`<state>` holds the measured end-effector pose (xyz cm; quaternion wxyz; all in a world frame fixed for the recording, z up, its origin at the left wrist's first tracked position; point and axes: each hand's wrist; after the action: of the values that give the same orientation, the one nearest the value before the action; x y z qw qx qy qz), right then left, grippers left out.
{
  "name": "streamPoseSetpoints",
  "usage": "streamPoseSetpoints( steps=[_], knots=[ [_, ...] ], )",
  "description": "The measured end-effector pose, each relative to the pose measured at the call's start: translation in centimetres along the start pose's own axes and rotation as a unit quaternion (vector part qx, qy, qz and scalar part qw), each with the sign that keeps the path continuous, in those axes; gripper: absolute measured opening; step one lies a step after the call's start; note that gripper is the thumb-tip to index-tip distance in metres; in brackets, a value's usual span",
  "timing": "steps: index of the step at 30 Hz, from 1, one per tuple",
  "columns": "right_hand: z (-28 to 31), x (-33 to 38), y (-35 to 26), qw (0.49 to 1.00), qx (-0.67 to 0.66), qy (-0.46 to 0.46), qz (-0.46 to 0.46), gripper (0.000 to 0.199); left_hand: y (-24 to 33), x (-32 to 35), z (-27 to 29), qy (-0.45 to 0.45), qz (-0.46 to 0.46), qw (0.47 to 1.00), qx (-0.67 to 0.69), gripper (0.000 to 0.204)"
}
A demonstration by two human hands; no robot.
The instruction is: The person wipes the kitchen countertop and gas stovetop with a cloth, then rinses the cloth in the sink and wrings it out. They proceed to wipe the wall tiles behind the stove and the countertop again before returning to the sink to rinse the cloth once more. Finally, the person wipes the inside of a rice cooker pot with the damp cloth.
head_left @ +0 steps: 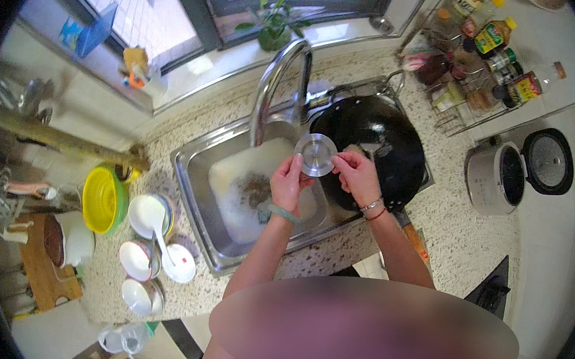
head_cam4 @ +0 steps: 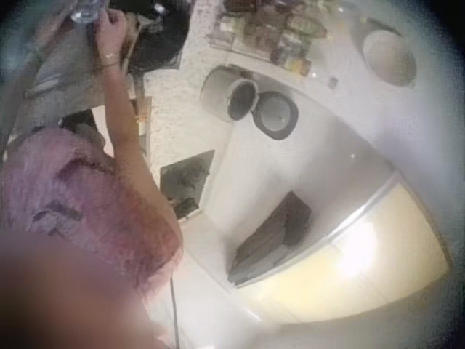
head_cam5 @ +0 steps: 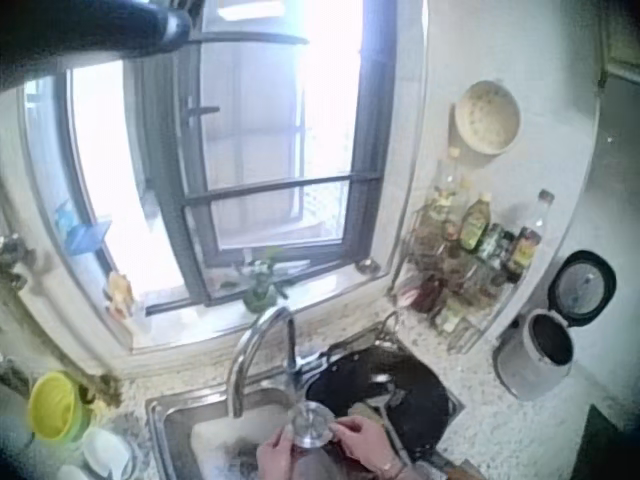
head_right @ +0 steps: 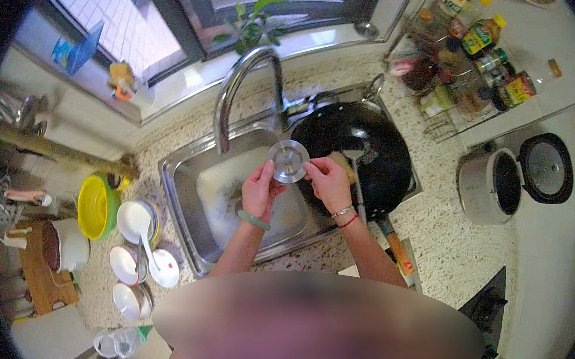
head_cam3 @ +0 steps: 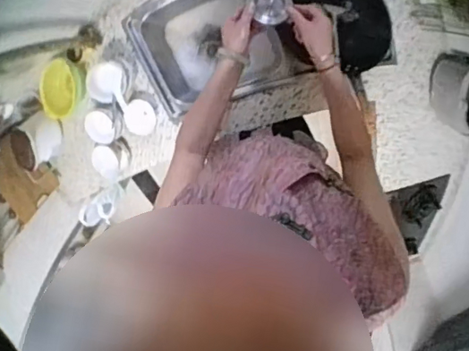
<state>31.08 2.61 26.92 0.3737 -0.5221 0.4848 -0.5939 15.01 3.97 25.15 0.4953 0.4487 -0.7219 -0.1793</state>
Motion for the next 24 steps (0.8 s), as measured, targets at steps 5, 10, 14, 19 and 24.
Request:
streamPoseSetpoints(
  steps=[5, 10, 14, 19, 24],
  knots=[
    [4.6, -2.5, -4.4, 0.999, -0.035, 0.023, 0.03, 0.021, 1.7, -2.2, -7.5, -0.082, -0.01, 0.996, 0.036, 0.027],
    [7.6, -6.8, -11.2, 0.997, -0.046, 0.034, 0.056, 0.022, 5.7, -4.9, -14.4, -0.141, -0.054, 0.986, 0.067, 0.029],
    [10.7, -13.3, -14.8, 0.993, -0.012, 0.05, 0.108, 0.025, 8.7, -8.5, -21.2, -0.138, -0.129, 0.98, 0.056, 0.037],
    [13.8, -21.6, -16.1, 0.993, 0.064, 0.064, 0.075, 0.022, 8.5, -15.8, -25.3, -0.081, -0.182, 0.98, 0.004, 0.035],
    [17.6, -28.6, -12.6, 0.999, 0.02, 0.032, -0.014, 0.026, 5.3, -23.2, -26.6, -0.068, -0.139, 0.988, -0.019, 0.037]
  ],
)
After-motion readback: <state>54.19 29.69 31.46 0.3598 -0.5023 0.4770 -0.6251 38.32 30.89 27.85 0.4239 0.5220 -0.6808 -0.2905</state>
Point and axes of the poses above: each hand's wrist, its own x-axis away from the middle knuckle, its own z-axis out of the back of the hand, y = z × x, and after that the axes turned 5 degrees about z, right-handed
